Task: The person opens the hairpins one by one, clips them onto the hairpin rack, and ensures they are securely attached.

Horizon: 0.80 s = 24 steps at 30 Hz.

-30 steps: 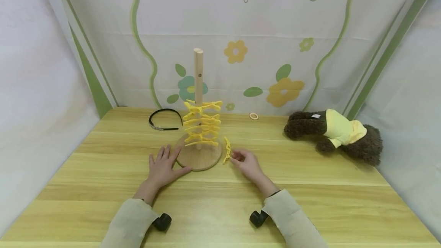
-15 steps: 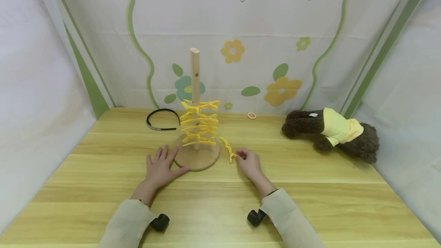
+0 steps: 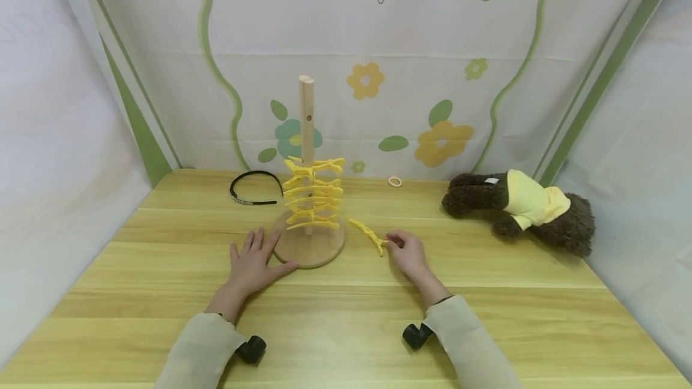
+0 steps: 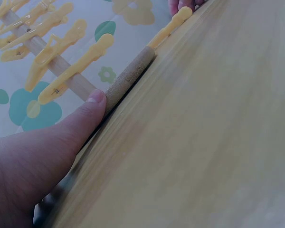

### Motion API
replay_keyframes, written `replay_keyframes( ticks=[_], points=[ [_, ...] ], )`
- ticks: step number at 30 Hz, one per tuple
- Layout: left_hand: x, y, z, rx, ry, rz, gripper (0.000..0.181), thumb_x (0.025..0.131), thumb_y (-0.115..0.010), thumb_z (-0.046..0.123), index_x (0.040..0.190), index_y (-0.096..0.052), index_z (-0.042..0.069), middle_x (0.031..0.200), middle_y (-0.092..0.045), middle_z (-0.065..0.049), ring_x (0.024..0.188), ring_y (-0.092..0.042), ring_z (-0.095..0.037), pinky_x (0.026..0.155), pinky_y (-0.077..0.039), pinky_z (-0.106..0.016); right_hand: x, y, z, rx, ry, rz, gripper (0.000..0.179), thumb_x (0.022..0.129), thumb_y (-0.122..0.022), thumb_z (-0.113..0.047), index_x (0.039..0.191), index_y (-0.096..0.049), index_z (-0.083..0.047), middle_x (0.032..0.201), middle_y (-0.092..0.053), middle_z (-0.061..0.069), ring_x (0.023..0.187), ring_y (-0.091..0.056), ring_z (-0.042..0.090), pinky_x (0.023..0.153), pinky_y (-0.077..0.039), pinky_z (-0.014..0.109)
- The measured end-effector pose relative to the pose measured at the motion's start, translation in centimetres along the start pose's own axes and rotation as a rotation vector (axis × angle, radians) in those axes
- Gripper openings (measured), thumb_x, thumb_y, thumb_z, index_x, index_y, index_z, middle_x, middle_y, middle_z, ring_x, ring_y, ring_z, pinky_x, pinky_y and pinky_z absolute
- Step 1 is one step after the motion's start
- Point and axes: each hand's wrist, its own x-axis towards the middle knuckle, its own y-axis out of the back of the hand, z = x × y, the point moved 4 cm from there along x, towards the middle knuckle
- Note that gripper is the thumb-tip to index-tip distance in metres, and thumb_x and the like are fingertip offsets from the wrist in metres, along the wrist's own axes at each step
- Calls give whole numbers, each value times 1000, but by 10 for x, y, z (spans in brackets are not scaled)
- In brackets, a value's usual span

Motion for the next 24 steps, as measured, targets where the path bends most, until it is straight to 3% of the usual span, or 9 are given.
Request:
replay_keyframes(
  ticks=[4, 10, 18, 24],
  points=[
    [0, 1, 0, -4, 3, 1, 88, 69, -45, 70, 136, -28, 16, 137, -19, -24, 124, -9, -40, 88, 3, -63, -3, 2, 0, -26, 55, -29, 23, 77, -64, -9, 97, -63, 3, 88, -60, 11, 79, -53, 23, 71, -42, 36],
    [0, -1, 0, -4, 7, -7, 88, 69, -45, 70, 137, -27, 17, 137, -17, -23, 125, -8, -39, 88, 3, -62, -7, -4, 0, -212, 87, -88, 49, 69, -72, -34, 106, -60, -3, 97, -52, 9, 90, -41, 24, 73, -33, 37],
    [0, -1, -2, 1, 6, -6, 87, 70, -45, 69, 137, -27, 16, 137, -17, -23, 125, -8, -39, 88, 4, -62, -7, -4, 1, -204, 117, -23, 37, 70, -72, -19, 99, -61, 1, 91, -52, 11, 86, -43, 27, 73, -33, 39],
    [0, 0, -1, -3, 6, -5, 87, 70, -46, 69, 137, -28, 16, 137, -17, -24, 125, -8, -40, 88, 4, -62, -4, 1, -1, -140, 107, -58, 33, 71, -71, -10, 98, -60, 6, 90, -54, 14, 84, -48, 27, 73, -37, 40]
  ],
)
